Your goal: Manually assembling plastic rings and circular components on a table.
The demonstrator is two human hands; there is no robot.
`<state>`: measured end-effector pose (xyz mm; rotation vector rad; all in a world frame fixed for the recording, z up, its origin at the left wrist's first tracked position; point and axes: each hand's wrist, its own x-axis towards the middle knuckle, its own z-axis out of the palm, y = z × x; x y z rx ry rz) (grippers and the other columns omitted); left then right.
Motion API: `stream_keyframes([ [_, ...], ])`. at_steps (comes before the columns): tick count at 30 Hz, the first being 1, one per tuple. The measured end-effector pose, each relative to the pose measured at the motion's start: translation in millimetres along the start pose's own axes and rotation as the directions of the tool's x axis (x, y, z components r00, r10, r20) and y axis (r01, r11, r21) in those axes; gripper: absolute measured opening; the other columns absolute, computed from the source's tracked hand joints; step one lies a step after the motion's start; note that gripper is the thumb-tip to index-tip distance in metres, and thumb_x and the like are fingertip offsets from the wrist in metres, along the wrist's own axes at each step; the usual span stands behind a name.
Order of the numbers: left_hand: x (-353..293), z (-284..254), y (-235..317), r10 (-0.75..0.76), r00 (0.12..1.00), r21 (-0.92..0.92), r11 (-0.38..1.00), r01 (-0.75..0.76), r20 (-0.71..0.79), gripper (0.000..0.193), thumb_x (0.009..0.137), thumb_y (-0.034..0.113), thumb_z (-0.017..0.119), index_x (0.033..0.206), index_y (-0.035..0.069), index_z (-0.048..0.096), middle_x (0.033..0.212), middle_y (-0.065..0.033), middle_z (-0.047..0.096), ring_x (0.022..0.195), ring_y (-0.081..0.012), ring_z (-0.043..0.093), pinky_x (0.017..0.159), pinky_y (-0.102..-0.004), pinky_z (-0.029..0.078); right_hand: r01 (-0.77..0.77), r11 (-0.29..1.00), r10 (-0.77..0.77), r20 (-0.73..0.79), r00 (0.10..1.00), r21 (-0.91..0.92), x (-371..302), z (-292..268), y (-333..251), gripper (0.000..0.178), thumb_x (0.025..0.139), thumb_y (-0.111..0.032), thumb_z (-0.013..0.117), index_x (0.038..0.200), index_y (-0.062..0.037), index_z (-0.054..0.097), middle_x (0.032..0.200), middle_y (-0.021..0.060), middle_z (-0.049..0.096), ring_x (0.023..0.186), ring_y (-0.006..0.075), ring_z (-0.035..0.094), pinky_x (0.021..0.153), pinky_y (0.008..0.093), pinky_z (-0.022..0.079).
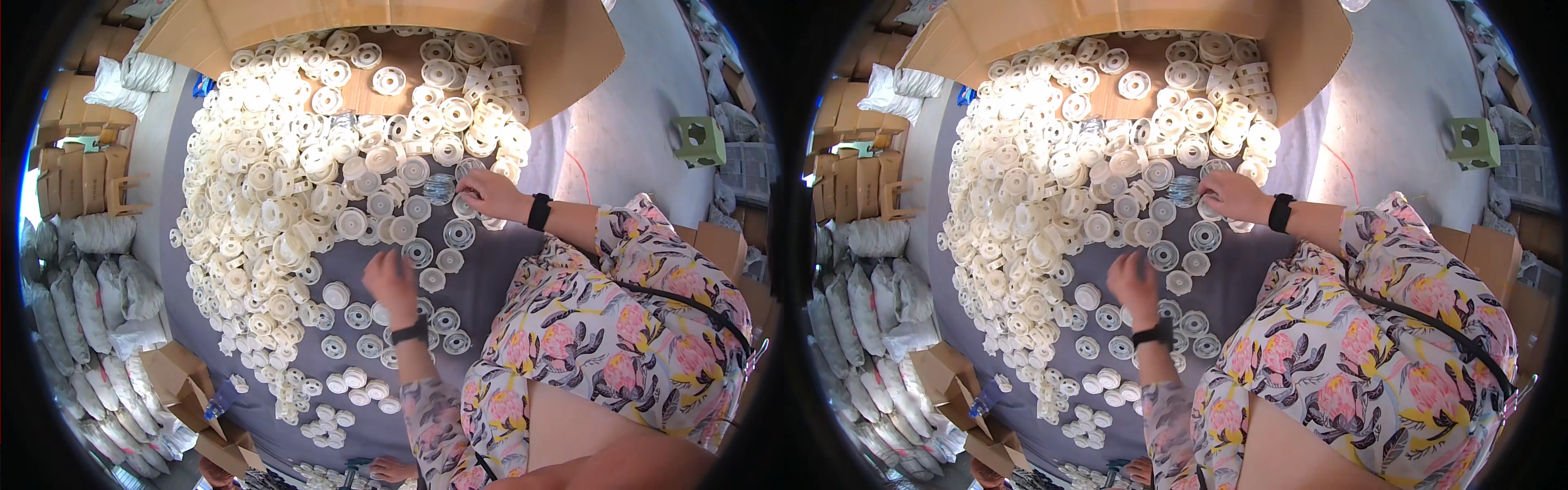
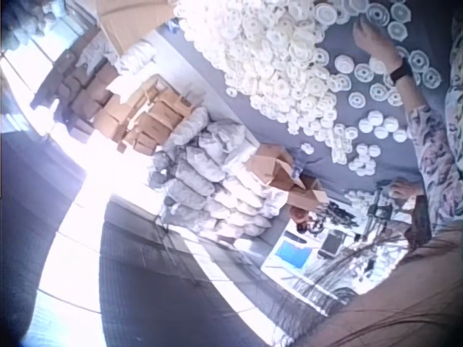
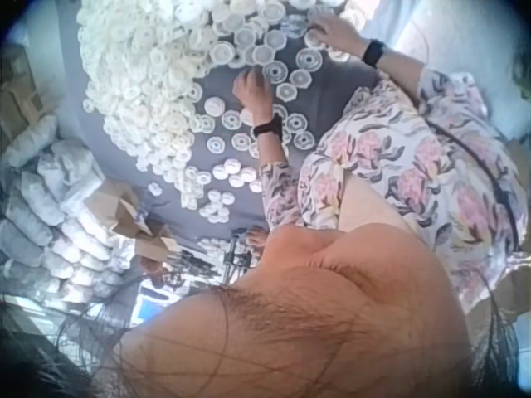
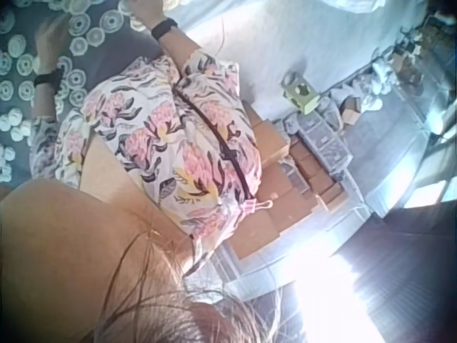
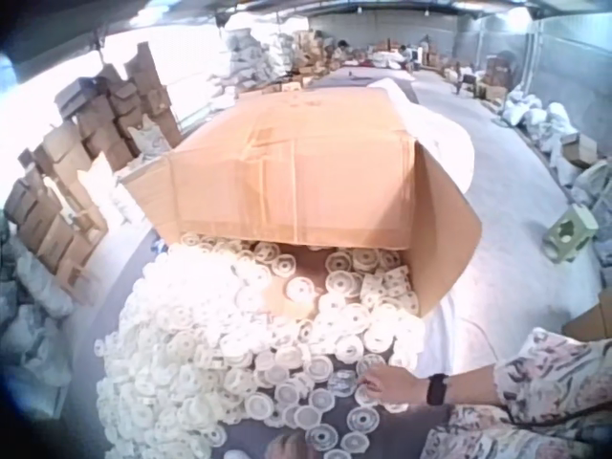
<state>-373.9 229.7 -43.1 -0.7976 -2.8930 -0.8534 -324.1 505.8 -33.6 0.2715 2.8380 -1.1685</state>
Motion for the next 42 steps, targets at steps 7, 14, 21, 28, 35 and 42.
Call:
stream_keyframes([
  [7,39.0,55.3,35.9,-0.066,0.994,0.178,0.983,0.050,0.084,0.023,0.075,0.013,0.065,0.097,0.009,0.061,0.109,-0.0086,0.057,0.103,-0.0282,0.051,0.088,-0.0423,0.036,-0.034,0.998,0.024,0.160,0.987,0.059,-3.3,9.8,-29.7,0.021,0.083,-0.021,0.056,0.099,-0.0079,0.060,0.087,0.0081,0.057,0.087,0.0249,0.057,0.075,0.0359,0.048],
  [14,-9.0,24.6,38.7,-0.461,0.751,-0.847,-0.001,0.532,0.472,0.016,0.086,0.009,0.059,0.102,0.004,0.056,0.106,-0.0077,0.058,0.095,-0.0186,0.056,0.080,-0.0307,0.044,-0.096,0.895,0.026,0.163,0.986,0.435,-5.1,47.5,-49.3,0.029,0.085,-0.020,0.061,0.109,-0.0048,0.056,0.093,0.0047,0.060,0.079,0.0133,0.059,0.070,0.0276,0.049],
  [21,-69.4,-18.8,39.5,-0.560,0.782,-0.814,0.299,0.498,0.273,0.054,0.082,0.004,0.064,0.130,0.001,0.040,0.120,-0.0127,0.051,0.102,-0.0189,0.055,0.085,-0.0297,0.047,-0.418,0.840,0.075,0.689,0.721,0.345,-9.1,80.4,-91.3,0.031,0.087,-0.027,0.061,0.102,-0.0004,0.058,0.079,0.0022,0.063,0.069,0.0102,0.060,0.061,0.0258,0.048],
  [28,-116.7,-54.8,-31.8,-0.789,0.603,-0.617,0.533,0.579,-0.116,0.059,0.076,0.009,0.071,0.128,0.000,0.045,0.122,-0.0159,0.051,0.108,-0.0258,0.053,0.090,-0.0360,0.044,-0.439,0.814,-0.041,0.791,0.611,0.381,-19.5,111.1,-120.4,0.046,0.090,-0.033,0.055,0.121,0.0000,0.050,0.097,0.0085,0.061,0.073,0.0119,0.061,0.070,0.0275,0.049],
  [35,-105.2,-48.0,-70.4,-0.589,0.759,0.021,0.786,0.618,-0.278,0.046,0.074,0.014,0.070,0.115,-0.002,0.055,0.108,-0.0194,0.056,0.097,-0.0348,0.056,0.082,-0.0428,0.045,-0.370,0.860,0.103,0.591,0.800,0.350,2.0,83.7,-81.1,0.038,0.085,-0.031,0.057,0.111,-0.0036,0.059,0.091,0.0090,0.065,0.076,0.0163,0.064,0.068,0.0311,0.051],
  [42,-119.6,-34.5,-70.6,-0.484,0.853,0.161,0.842,0.515,-0.198,0.033,0.079,0.013,0.061,0.110,0.003,0.060,0.113,-0.0156,0.058,0.104,-0.0322,0.054,0.088,-0.0429,0.040,0.269,0.959,-0.253,0.160,0.954,-0.090,25.8,66.1,-61.1,0.035,0.078,-0.016,0.059,0.111,-0.0073,0.057,0.103,0.0110,0.058,0.084,0.0285,0.061,0.072,0.0414,0.051],
])
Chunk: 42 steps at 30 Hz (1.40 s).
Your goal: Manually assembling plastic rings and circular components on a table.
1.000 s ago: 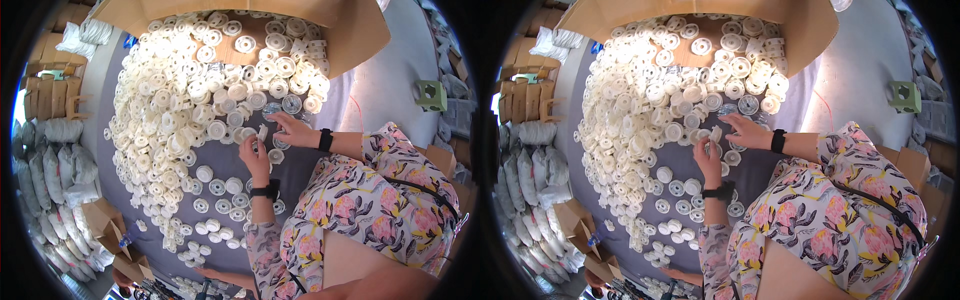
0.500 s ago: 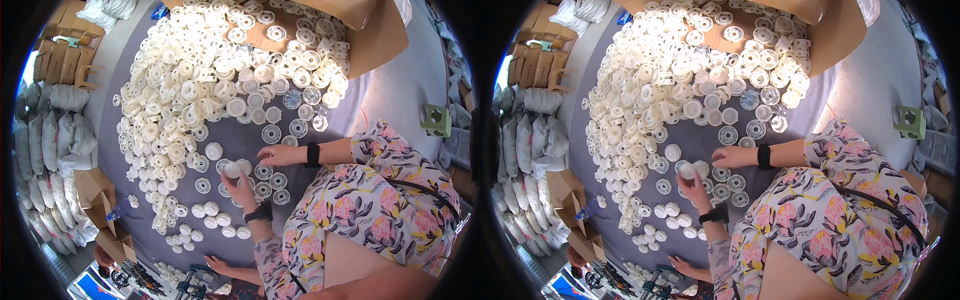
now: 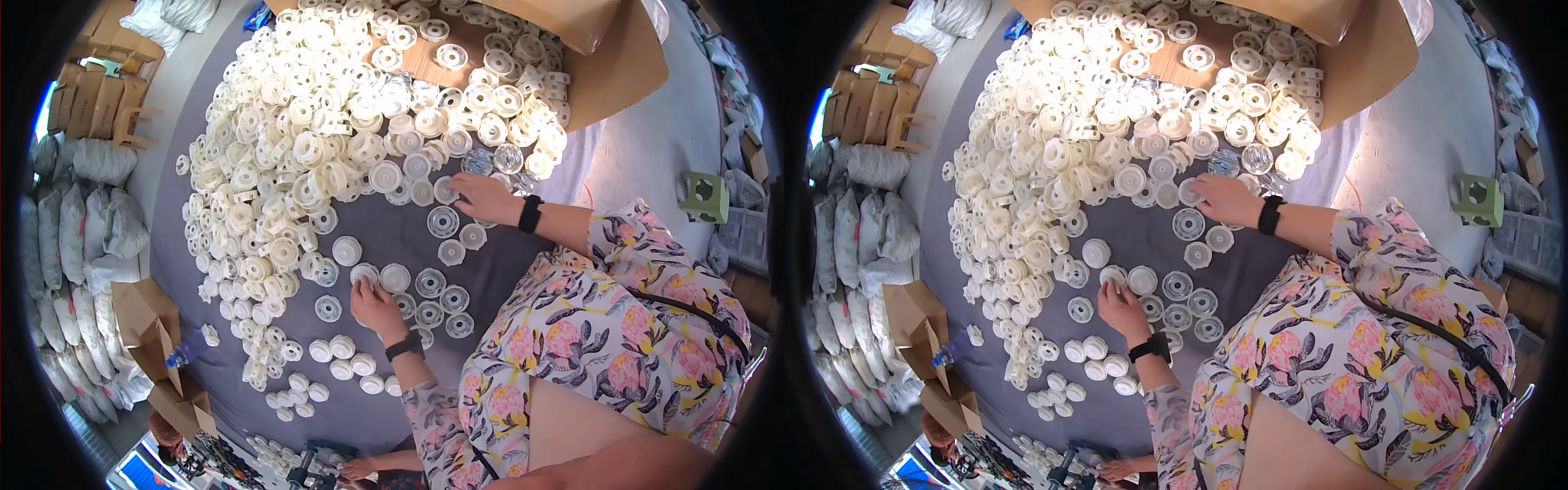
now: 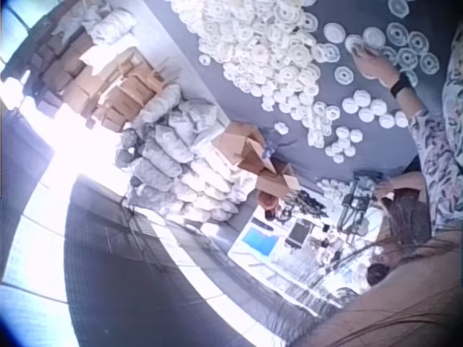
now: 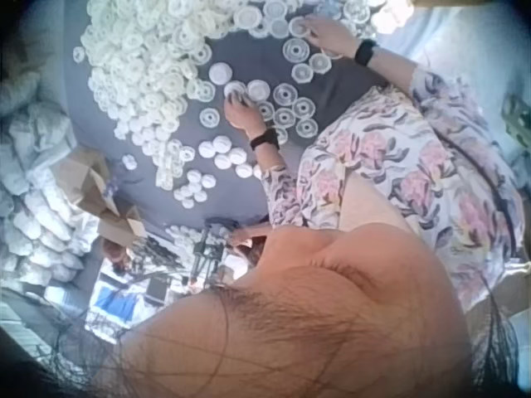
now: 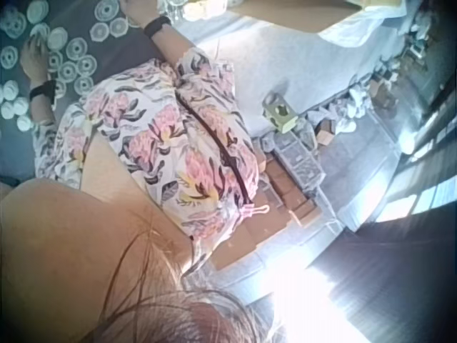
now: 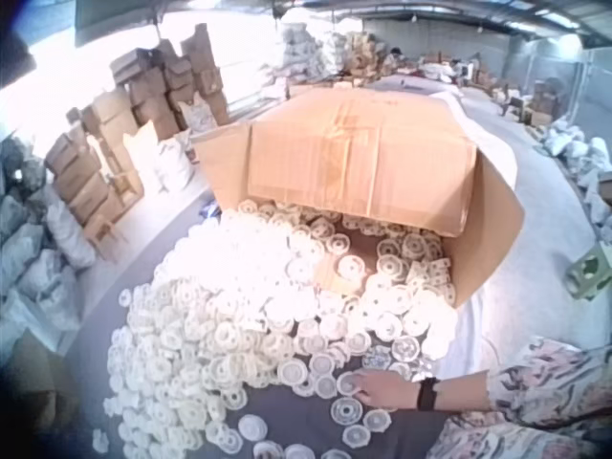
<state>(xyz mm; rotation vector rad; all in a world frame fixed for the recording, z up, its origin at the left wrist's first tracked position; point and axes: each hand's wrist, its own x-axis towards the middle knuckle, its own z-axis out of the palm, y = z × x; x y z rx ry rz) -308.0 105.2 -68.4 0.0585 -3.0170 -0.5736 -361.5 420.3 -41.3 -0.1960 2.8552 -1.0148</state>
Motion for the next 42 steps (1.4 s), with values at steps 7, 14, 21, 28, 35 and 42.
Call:
stream_keyframes([
  [7,-8.8,-4.7,13.8,0.046,0.999,0.020,0.999,-0.046,-0.020,0.035,0.081,0.012,0.059,0.114,0.003,0.057,0.117,-0.0151,0.056,0.106,-0.0308,0.053,0.092,-0.0434,0.036,-0.139,0.971,0.183,0.235,0.955,-0.195,18.6,19.8,10.1,0.031,0.079,-0.021,0.061,0.107,-0.0084,0.058,0.104,0.0109,0.058,0.082,0.0324,0.060,0.070,0.0438,0.050],
  [14,1.0,-25.1,103.9,0.084,0.995,-0.550,0.834,-0.043,0.051,0.049,0.075,0.010,0.071,0.119,0.001,0.053,0.117,-0.0167,0.055,0.109,-0.0339,0.053,0.091,-0.0396,0.043,-0.554,0.650,0.212,0.576,0.789,0.520,10.1,15.7,-61.7,0.038,0.082,-0.033,0.060,0.095,0.0020,0.063,0.077,0.0095,0.066,0.061,0.0177,0.063,0.054,0.0288,0.049],
  [21,10.3,-8.3,41.5,-0.187,0.970,-0.665,0.707,0.241,0.153,0.053,0.076,0.010,0.072,0.121,-0.001,0.049,0.114,-0.0172,0.056,0.108,-0.0259,0.054,0.091,-0.0348,0.045,-0.613,0.489,0.149,0.634,0.759,0.621,18.1,35.3,-84.6,0.041,0.085,-0.033,0.058,0.105,0.0020,0.059,0.087,0.0051,0.064,0.057,0.0124,0.060,0.051,0.0249,0.047],
  [28,58.2,-18.2,-46.9,-0.442,0.881,-0.496,0.735,0.462,0.166,0.048,0.072,0.013,0.075,0.113,-0.002,0.052,0.111,-0.0129,0.053,0.095,-0.0211,0.054,0.084,-0.0321,0.044,-0.676,0.523,0.199,0.697,0.689,0.519,14.4,41.4,-71.3,0.034,0.087,-0.028,0.056,0.108,-0.0018,0.058,0.087,0.0016,0.063,0.056,0.0090,0.055,0.051,0.0228,0.045],
  [35,75.6,-26.1,-77.1,-0.231,0.876,-0.425,0.803,0.417,0.422,0.043,0.070,0.014,0.073,0.105,0.000,0.055,0.096,-0.0086,0.057,0.083,-0.0171,0.055,0.074,-0.0307,0.046,-0.720,0.525,0.232,0.737,0.634,0.454,17.8,40.8,-70.7,0.032,0.088,-0.026,0.055,0.108,-0.0013,0.057,0.088,0.0020,0.062,0.058,0.0069,0.055,0.053,0.0217,0.046],
  [42,64.3,-38.1,-71.1,-0.281,0.910,-0.427,0.813,0.395,0.306,0.046,0.068,0.014,0.075,0.107,0.000,0.055,0.107,-0.0125,0.055,0.095,-0.0231,0.055,0.081,-0.0353,0.045,-0.728,0.516,0.251,0.733,0.632,0.451,12.6,51.3,-56.9,0.032,0.088,-0.026,0.055,0.109,-0.0014,0.057,0.087,0.0026,0.062,0.059,0.0063,0.055,0.054,0.0219,0.046],
])
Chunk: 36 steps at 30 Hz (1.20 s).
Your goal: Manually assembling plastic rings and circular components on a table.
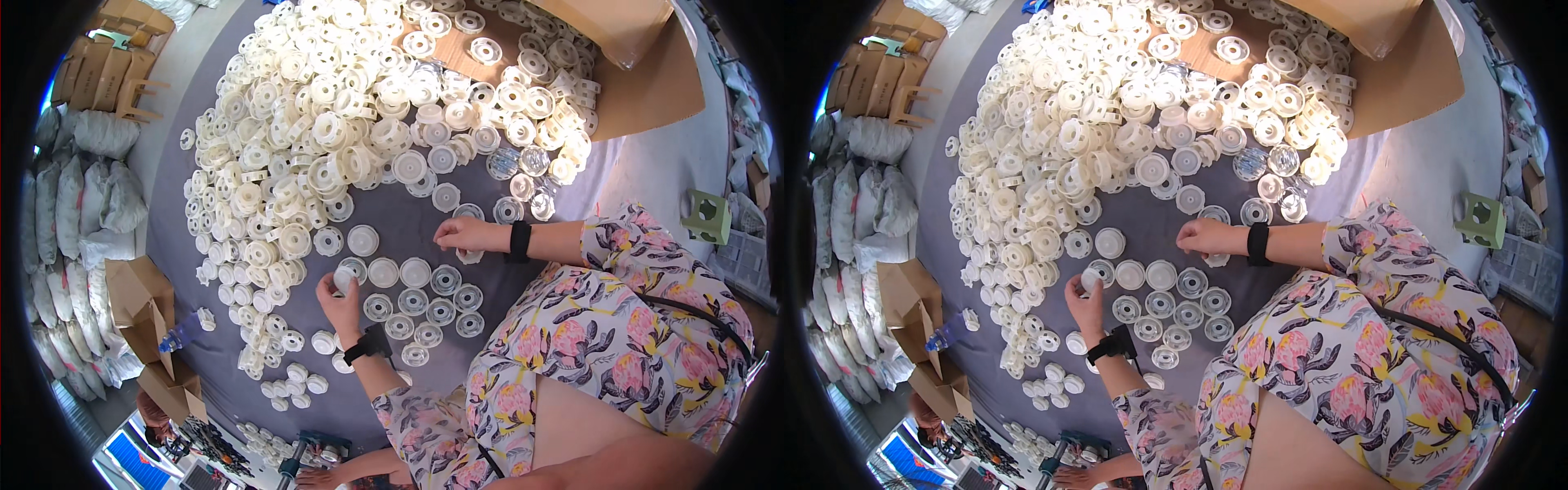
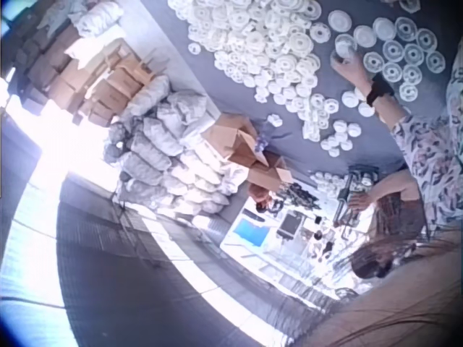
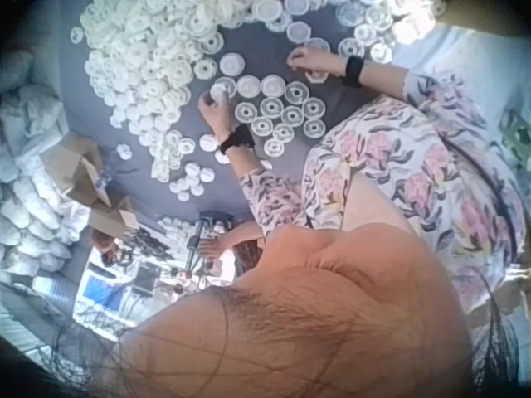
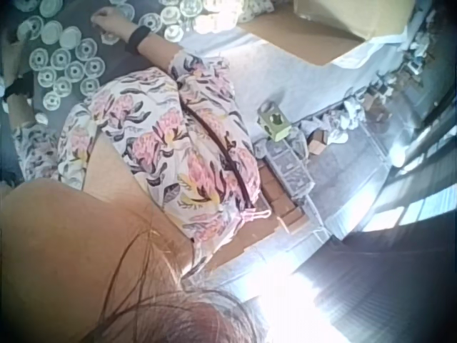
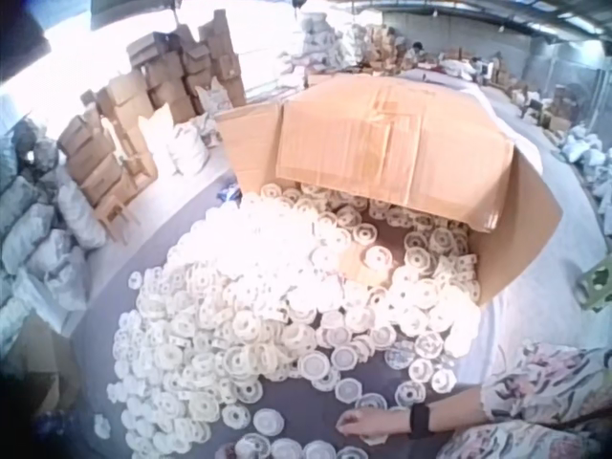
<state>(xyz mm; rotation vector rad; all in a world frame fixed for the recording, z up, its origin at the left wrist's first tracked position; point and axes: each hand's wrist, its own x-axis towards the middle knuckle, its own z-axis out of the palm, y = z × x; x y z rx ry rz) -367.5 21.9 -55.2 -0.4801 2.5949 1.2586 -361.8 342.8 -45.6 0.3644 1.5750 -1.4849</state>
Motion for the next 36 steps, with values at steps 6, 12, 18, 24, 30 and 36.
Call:
stream_keyframes([
  [6,-6.5,21.7,0.3,0.231,0.972,0.342,0.917,-0.205,-0.036,0.052,0.067,0.015,0.076,0.113,0.002,0.055,0.112,-0.0181,0.052,0.101,-0.0344,0.053,0.086,-0.0427,0.044,0.031,0.999,-0.030,-0.034,0.999,0.008,-5.9,-0.1,-3.5,0.029,0.085,-0.027,0.056,0.098,-0.0022,0.061,0.081,0.0008,0.062,0.055,0.0084,0.056,0.049,0.0228,0.045],
  [12,-22.4,31.9,26.3,0.319,0.907,0.331,0.917,-0.222,-0.275,0.043,0.073,0.014,0.070,0.112,0.002,0.056,0.112,-0.0183,0.054,0.100,-0.0356,0.053,0.087,-0.0446,0.042,0.264,0.834,-0.430,-0.269,0.862,-0.485,-11.4,-43.2,7.9,0.026,0.082,-0.023,0.057,0.102,-0.0050,0.060,0.089,0.0075,0.063,0.076,0.0225,0.061,0.067,0.0334,0.049],
  [18,-41.5,90.7,71.3,0.548,0.833,0.234,0.803,-0.548,0.068,0.033,0.077,0.009,0.067,0.108,0.002,0.057,0.108,-0.0145,0.057,0.097,-0.0308,0.055,0.084,-0.0413,0.043,0.194,0.460,-0.663,-0.190,0.724,-0.867,0.5,-42.7,-0.9,0.050,0.072,-0.024,0.070,0.116,-0.0071,0.050,0.109,0.0128,0.054,0.105,0.0302,0.051,0.086,0.0409,0.044],
  [24,-57.2,134.4,92.9,0.307,0.951,-0.199,0.935,-0.293,0.041,0.040,0.079,0.007,0.067,0.117,0.002,0.054,0.110,-0.0139,0.057,0.103,-0.0287,0.055,0.090,-0.0394,0.043,0.163,0.518,-0.585,-0.208,0.784,-0.840,18.3,-37.6,0.7,0.048,0.073,-0.030,0.070,0.112,-0.0077,0.055,0.102,0.0112,0.056,0.090,0.0276,0.058,0.073,0.0379,0.049],
  [30,-70.3,126.9,82.7,0.143,0.986,-0.567,0.821,-0.073,0.080,0.050,0.082,0.004,0.066,0.128,0.003,0.047,0.116,-0.0101,0.055,0.099,-0.0182,0.056,0.085,-0.0300,0.046,-0.008,0.992,-0.008,0.116,0.993,0.129,-2.9,1.9,-25.7,0.045,0.086,-0.036,0.060,0.116,-0.0026,0.053,0.105,0.0063,0.059,0.071,0.0102,0.060,0.058,0.0264,0.049],
  [36,-55.3,57.7,10.8,-0.111,0.956,-0.489,0.871,-0.037,-0.271,0.047,0.080,0.004,0.067,0.123,-0.002,0.049,0.110,-0.0086,0.058,0.096,-0.0162,0.057,0.082,-0.0281,0.047,0.091,0.991,-0.100,0.098,0.990,0.098,-1.6,16.5,-15.1,0.055,0.087,-0.038,0.058,0.124,0.0012,0.045,0.111,0.0115,0.058,0.076,0.0164,0.062,0.060,0.0283,0.052],
])
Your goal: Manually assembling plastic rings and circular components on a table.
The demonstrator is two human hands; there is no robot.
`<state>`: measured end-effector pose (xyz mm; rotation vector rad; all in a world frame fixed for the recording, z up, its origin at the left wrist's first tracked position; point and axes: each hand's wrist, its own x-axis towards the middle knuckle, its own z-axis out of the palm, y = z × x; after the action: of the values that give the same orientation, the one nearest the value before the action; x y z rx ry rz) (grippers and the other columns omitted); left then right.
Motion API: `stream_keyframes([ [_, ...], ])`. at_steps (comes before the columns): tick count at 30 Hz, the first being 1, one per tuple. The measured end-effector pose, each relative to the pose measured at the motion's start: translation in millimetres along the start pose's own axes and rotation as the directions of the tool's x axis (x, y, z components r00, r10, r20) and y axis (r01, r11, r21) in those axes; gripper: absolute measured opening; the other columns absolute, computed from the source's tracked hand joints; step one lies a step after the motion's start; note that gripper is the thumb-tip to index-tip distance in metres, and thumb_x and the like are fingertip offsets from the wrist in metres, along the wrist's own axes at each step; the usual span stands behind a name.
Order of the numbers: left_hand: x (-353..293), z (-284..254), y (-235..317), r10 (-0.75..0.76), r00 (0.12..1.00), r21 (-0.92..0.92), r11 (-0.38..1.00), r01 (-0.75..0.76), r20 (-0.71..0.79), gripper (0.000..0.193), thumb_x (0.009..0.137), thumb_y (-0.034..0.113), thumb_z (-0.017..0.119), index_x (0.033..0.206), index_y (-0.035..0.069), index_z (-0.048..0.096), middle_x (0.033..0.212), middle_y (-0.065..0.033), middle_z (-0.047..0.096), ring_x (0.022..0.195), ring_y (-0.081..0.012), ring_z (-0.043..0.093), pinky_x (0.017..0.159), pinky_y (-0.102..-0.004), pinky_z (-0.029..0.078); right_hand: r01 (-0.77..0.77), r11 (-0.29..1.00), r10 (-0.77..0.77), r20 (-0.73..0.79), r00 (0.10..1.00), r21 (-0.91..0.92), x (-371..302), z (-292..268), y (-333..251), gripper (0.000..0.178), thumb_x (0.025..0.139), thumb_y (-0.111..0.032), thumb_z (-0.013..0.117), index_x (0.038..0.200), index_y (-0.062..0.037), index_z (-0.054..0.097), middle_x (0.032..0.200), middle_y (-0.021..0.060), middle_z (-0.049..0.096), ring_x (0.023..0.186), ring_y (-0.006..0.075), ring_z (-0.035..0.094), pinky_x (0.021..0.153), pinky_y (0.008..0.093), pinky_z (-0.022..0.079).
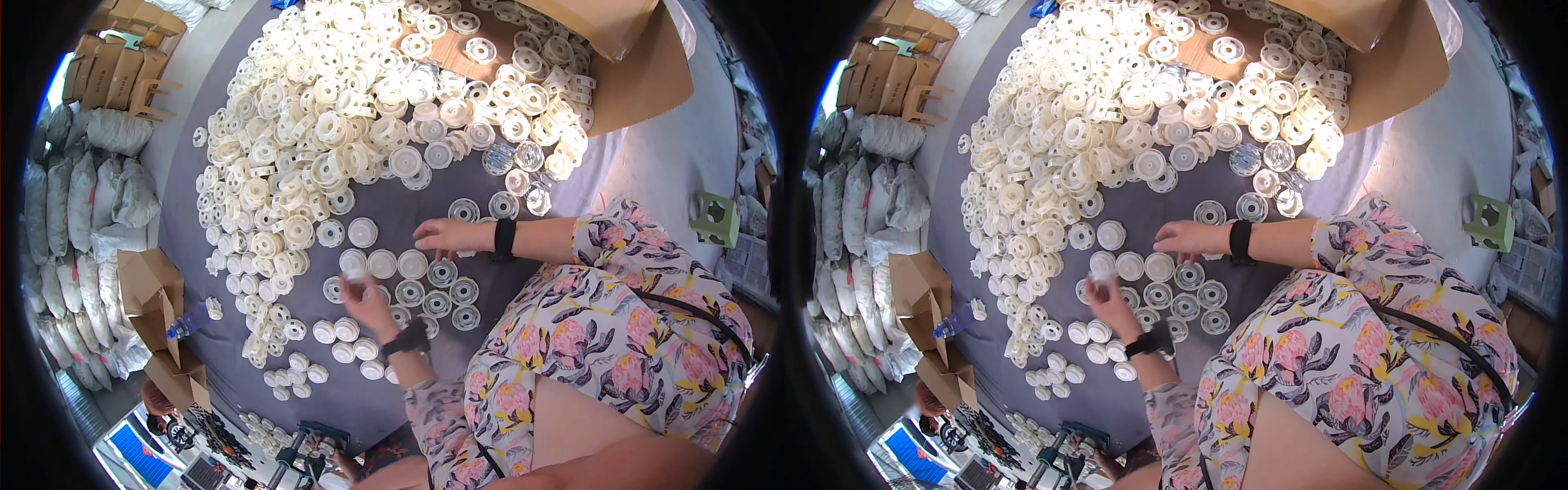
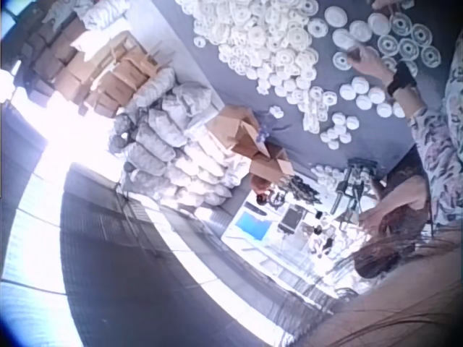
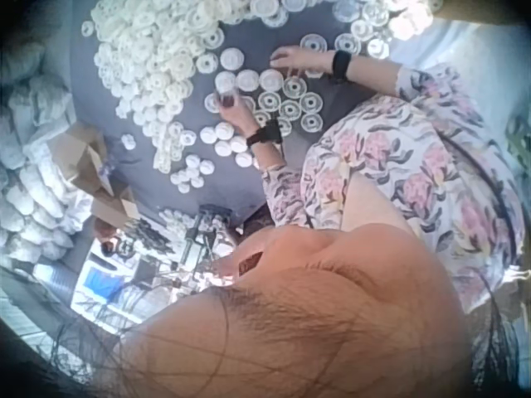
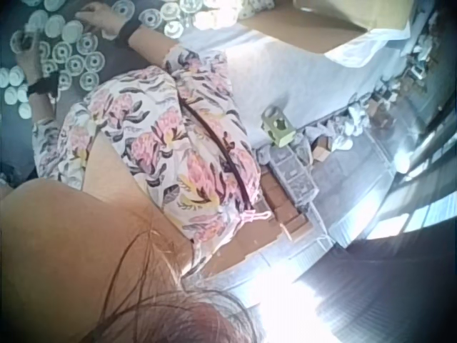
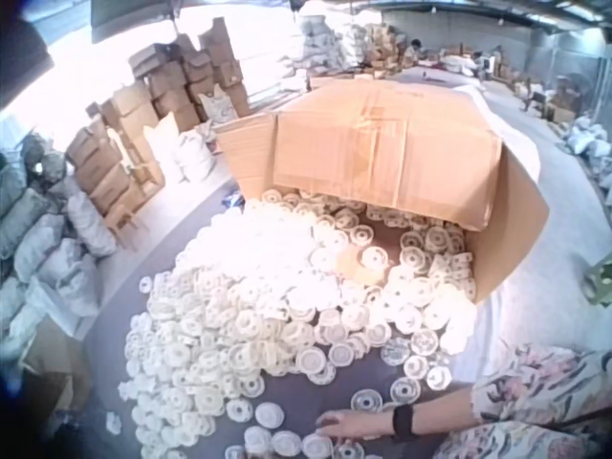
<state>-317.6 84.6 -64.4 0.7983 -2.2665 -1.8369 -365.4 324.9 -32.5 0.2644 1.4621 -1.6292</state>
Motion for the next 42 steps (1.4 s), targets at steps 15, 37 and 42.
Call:
stream_keyframes([
  [15,30.6,-39.0,-6.4,0.348,0.935,0.820,0.517,-0.246,0.061,0.050,0.075,0.017,0.070,0.119,0.000,0.053,0.119,-0.0196,0.051,0.106,-0.0378,0.051,0.091,-0.0459,0.041,0.068,0.926,-0.217,-0.377,0.900,-0.371,-44.7,-76.0,12.3,0.026,0.085,-0.026,0.058,0.099,-0.0041,0.061,0.084,0.0062,0.064,0.076,0.0159,0.062,0.065,0.0283,0.050],
  [37,-106.9,130.4,22.9,0.283,0.640,0.451,0.513,-0.730,0.714,0.074,0.064,0.024,0.077,0.127,0.005,0.043,0.121,-0.0153,0.047,0.113,-0.0333,0.045,0.093,-0.0464,0.034,-0.043,0.193,-0.502,-0.137,0.854,-0.980,-91.0,-104.6,68.5,0.069,0.062,-0.011,0.069,0.128,-0.0130,0.048,0.130,0.0125,0.045,0.120,0.0304,0.040,0.100,0.0447,0.031],
  [42,-106.6,117.2,4.1,0.261,0.695,0.531,0.487,-0.694,0.670,0.071,0.065,0.019,0.076,0.127,0.006,0.043,0.121,-0.0163,0.048,0.111,-0.0331,0.047,0.093,-0.0448,0.035,-0.023,0.188,-0.588,-0.131,0.798,-0.982,-84.6,-91.9,65.2,0.065,0.064,-0.012,0.068,0.126,-0.0118,0.048,0.124,0.0124,0.048,0.117,0.0312,0.042,0.098,0.0450,0.033],
])
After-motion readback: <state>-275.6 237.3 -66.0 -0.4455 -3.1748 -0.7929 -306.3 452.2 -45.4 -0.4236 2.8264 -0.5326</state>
